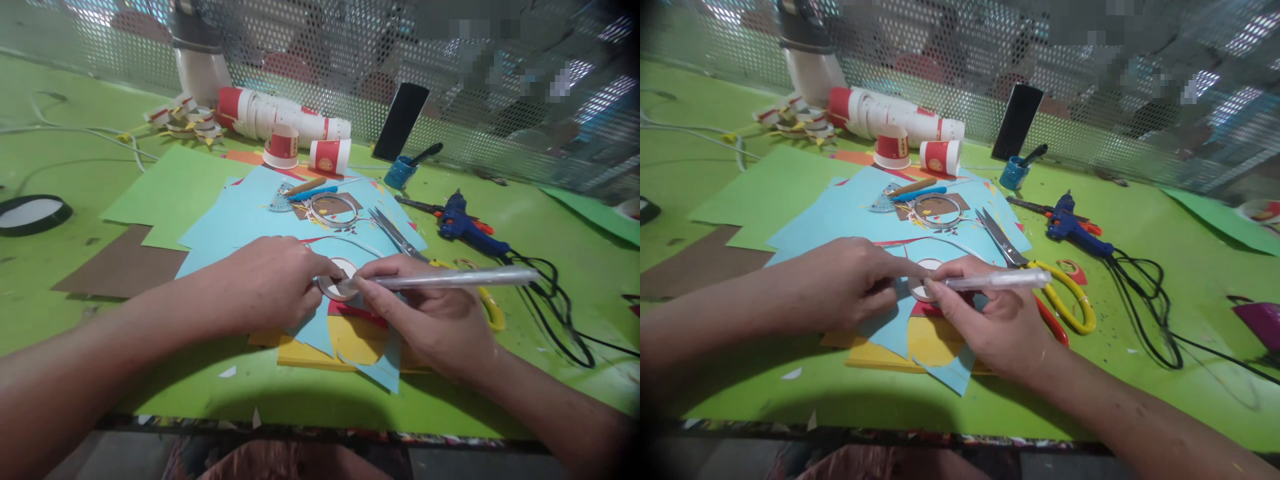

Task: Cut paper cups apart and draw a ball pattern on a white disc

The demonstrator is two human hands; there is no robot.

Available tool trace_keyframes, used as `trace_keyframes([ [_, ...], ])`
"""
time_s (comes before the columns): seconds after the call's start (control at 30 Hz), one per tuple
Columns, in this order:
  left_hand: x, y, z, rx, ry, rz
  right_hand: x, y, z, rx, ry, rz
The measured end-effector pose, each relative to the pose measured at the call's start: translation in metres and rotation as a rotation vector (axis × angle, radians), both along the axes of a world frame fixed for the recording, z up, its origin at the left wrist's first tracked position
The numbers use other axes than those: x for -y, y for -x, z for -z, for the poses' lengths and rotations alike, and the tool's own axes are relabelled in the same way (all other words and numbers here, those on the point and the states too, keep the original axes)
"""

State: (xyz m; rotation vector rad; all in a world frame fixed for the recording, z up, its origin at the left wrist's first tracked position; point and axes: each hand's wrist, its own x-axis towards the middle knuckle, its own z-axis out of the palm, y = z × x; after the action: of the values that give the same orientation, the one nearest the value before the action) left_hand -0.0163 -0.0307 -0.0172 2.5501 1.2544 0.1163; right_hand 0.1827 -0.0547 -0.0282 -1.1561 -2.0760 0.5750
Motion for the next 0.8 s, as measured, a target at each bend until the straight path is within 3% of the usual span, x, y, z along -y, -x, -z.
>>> trace_keyframes([
  [0.8, 0.0011, 0.0006, -0.0006, -0.023, -0.023, 0.022, 0.0022, -0.0008, -0.0011, -0.013, 0.085, 0.024],
])
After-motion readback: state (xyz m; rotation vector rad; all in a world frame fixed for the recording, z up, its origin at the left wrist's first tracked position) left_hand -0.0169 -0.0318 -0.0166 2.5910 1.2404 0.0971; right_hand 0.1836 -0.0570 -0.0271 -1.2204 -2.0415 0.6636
